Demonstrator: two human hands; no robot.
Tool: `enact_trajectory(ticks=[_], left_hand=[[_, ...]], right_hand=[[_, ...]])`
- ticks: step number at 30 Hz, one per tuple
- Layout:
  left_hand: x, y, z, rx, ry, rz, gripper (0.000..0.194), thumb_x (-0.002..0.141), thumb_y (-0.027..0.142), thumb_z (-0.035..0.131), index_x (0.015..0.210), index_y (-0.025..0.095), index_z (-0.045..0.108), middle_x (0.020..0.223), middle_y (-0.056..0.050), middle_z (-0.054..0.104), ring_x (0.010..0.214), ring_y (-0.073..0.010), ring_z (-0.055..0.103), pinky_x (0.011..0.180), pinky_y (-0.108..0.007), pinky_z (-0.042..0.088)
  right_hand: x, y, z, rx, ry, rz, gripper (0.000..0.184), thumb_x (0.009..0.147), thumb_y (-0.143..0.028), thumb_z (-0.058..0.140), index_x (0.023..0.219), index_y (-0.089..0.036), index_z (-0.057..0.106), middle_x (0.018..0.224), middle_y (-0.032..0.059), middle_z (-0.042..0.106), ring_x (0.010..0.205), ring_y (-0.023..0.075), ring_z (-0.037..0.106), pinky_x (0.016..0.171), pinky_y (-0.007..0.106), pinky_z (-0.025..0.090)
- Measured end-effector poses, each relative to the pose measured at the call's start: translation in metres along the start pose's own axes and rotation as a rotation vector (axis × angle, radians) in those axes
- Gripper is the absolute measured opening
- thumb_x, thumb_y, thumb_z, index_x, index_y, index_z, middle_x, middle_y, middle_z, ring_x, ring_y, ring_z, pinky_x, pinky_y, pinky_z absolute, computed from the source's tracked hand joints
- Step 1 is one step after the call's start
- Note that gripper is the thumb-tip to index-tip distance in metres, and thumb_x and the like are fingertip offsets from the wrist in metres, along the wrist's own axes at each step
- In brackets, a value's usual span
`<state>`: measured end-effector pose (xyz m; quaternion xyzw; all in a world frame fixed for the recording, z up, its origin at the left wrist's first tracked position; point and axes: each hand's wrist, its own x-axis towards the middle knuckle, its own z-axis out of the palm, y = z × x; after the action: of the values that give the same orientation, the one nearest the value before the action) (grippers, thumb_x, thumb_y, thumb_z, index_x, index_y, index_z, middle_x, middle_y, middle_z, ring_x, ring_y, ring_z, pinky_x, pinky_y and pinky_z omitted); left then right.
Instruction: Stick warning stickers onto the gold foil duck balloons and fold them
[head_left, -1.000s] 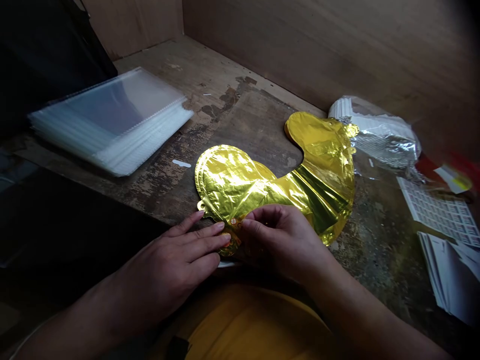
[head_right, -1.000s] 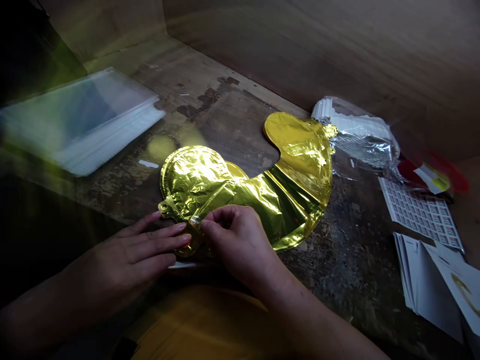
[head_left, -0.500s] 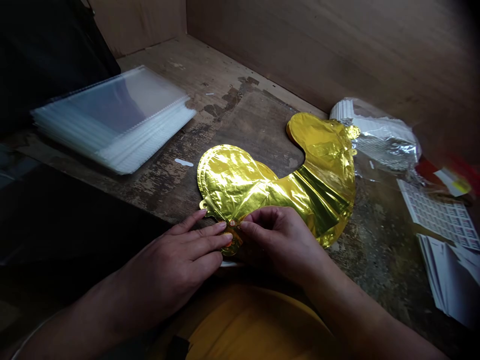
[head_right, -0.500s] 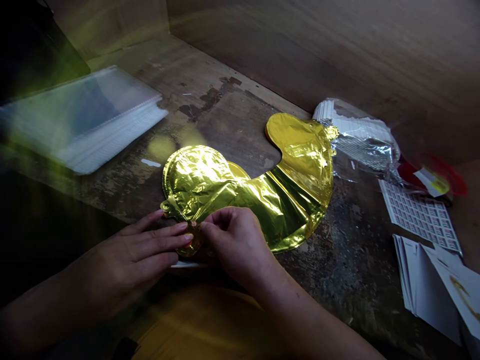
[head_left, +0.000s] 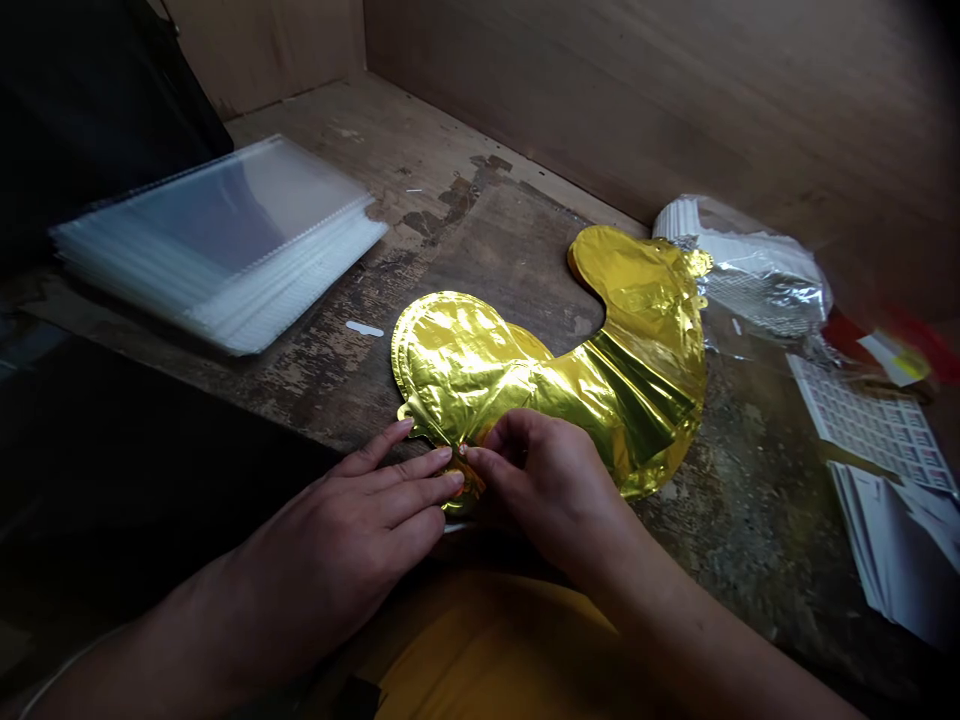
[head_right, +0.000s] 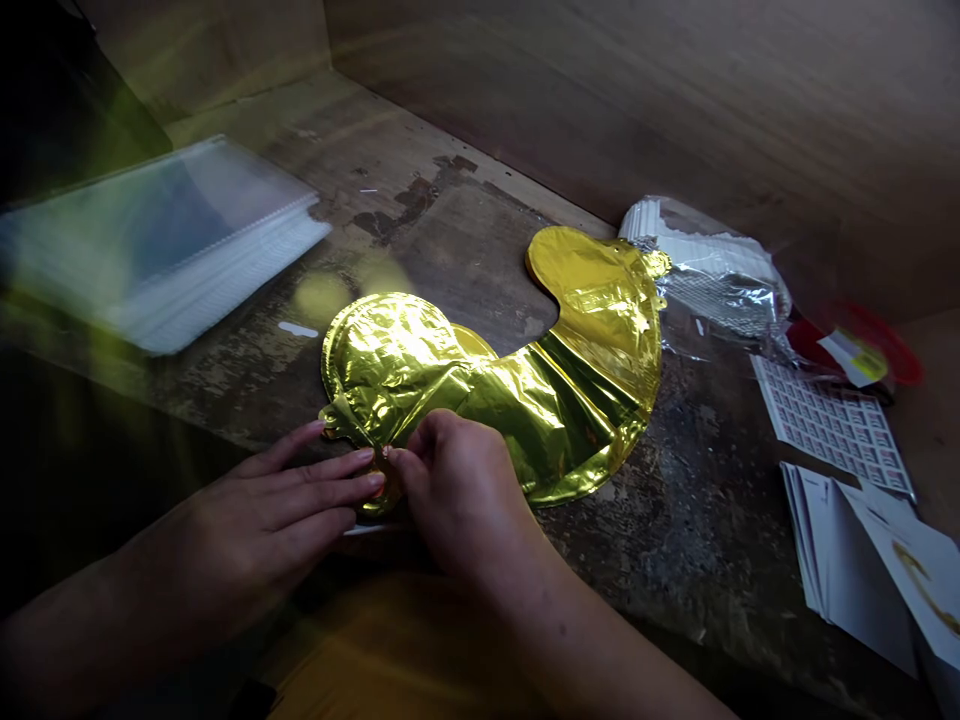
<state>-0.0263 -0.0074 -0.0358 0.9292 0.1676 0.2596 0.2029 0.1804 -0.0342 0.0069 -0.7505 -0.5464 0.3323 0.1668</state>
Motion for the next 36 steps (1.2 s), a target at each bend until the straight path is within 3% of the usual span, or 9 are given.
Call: enact_trajectory(ticks=[4, 7, 12, 15, 18, 24, 28, 32, 36], left_hand=[[0.001, 0.002, 0.001, 0.037, -0.022, -0.004, 0.023, 0.093, 0.005, 0.048, 0.103, 0.018, 0.065, 0.125, -0.001, 0.069, 0.13, -0.0153, 0.053, 0.125, -0.036, 0.012], [0.001, 0.003, 0.002, 0.046, -0.012, -0.016, 0.021, 0.092, 0.004, 0.05, 0.098, 0.018, 0.065, 0.124, -0.002, 0.07, 0.127, -0.0167, 0.056, 0.124, -0.039, 0.016], [0.0, 0.002, 0.005, 0.007, 0.017, -0.044, 0.021, 0.09, 0.004, 0.052, 0.101, 0.019, 0.063, 0.121, -0.001, 0.071, 0.125, -0.0168, 0.058, 0.124, -0.039, 0.017], [-0.002, 0.002, 0.003, -0.031, -0.022, -0.068, 0.02, 0.091, 0.008, 0.052, 0.102, 0.02, 0.064, 0.125, -0.002, 0.069, 0.126, -0.0165, 0.057, 0.123, -0.039, 0.02], [-0.009, 0.005, -0.001, -0.042, 0.03, -0.119, 0.02, 0.088, 0.006, 0.053, 0.095, 0.02, 0.065, 0.127, -0.004, 0.065, 0.126, -0.0177, 0.055, 0.119, -0.038, 0.03], [-0.015, 0.01, -0.011, -0.031, 0.07, -0.227, 0.02, 0.086, 0.007, 0.055, 0.093, 0.023, 0.065, 0.116, -0.005, 0.062, 0.118, -0.0207, 0.056, 0.112, -0.042, 0.04], [-0.009, 0.014, -0.013, -0.047, 0.111, -0.24, 0.018, 0.087, 0.008, 0.054, 0.091, 0.022, 0.064, 0.111, -0.006, 0.061, 0.11, -0.0208, 0.057, 0.099, -0.037, 0.048], [-0.004, 0.019, -0.016, -0.036, 0.104, -0.252, 0.017, 0.087, 0.009, 0.055, 0.091, 0.022, 0.064, 0.115, -0.007, 0.058, 0.112, -0.0212, 0.056, 0.094, -0.035, 0.05], [0.005, 0.02, -0.021, 0.002, 0.064, -0.203, 0.016, 0.085, 0.01, 0.057, 0.088, 0.022, 0.066, 0.13, -0.007, 0.053, 0.122, -0.0253, 0.051, 0.102, -0.041, 0.046]], right_hand=[[0.0, -0.001, 0.0, -0.292, 0.226, -0.107, 0.039, 0.076, -0.048, 0.072, 0.094, -0.021, 0.051, 0.082, 0.0044, 0.066, 0.066, 0.0205, 0.06, 0.055, 0.028, 0.036], [0.009, 0.004, 0.003, -0.399, 0.252, -0.12, 0.035, 0.081, -0.053, 0.066, 0.088, -0.022, 0.051, 0.081, 0.0032, 0.065, 0.063, 0.0204, 0.058, 0.054, 0.028, 0.034], [0.01, 0.013, -0.002, -0.405, 0.442, -0.34, 0.011, 0.094, -0.022, 0.049, 0.092, -0.018, 0.058, 0.085, 0.008, 0.066, 0.07, 0.0203, 0.06, 0.061, 0.032, 0.045], [-0.006, 0.016, -0.004, -0.35, 0.259, -0.733, 0.017, 0.093, -0.02, 0.054, 0.108, -0.015, 0.063, 0.107, 0.0121, 0.068, 0.095, 0.0222, 0.063, 0.083, 0.036, 0.053], [-0.02, 0.023, 0.004, -0.375, 0.12, -0.887, 0.028, 0.092, -0.021, 0.061, 0.119, -0.016, 0.063, 0.122, 0.0116, 0.068, 0.11, 0.0247, 0.062, 0.097, 0.042, 0.052], [-0.019, 0.029, 0.006, -0.283, 0.18, -0.878, 0.031, 0.093, -0.009, 0.051, 0.118, -0.016, 0.067, 0.12, 0.0119, 0.07, 0.11, 0.0239, 0.066, 0.098, 0.041, 0.053], [-0.01, 0.018, -0.009, -0.074, 0.054, -0.576, 0.015, 0.091, -0.019, 0.058, 0.088, -0.019, 0.073, 0.086, 0.0048, 0.074, 0.079, 0.0172, 0.068, 0.072, 0.027, 0.054], [0.002, 0.014, -0.017, 0.173, -0.032, -0.281, 0.028, 0.081, -0.034, 0.071, 0.063, -0.018, 0.058, 0.06, -0.0037, 0.052, 0.057, 0.0111, 0.049, 0.053, 0.022, 0.038], [0.015, 0.019, -0.023, 0.384, -0.215, -0.176, 0.045, 0.081, -0.05, 0.067, 0.057, -0.019, 0.044, 0.055, -0.0072, 0.033, 0.051, 0.0076, 0.03, 0.047, 0.021, 0.026]])
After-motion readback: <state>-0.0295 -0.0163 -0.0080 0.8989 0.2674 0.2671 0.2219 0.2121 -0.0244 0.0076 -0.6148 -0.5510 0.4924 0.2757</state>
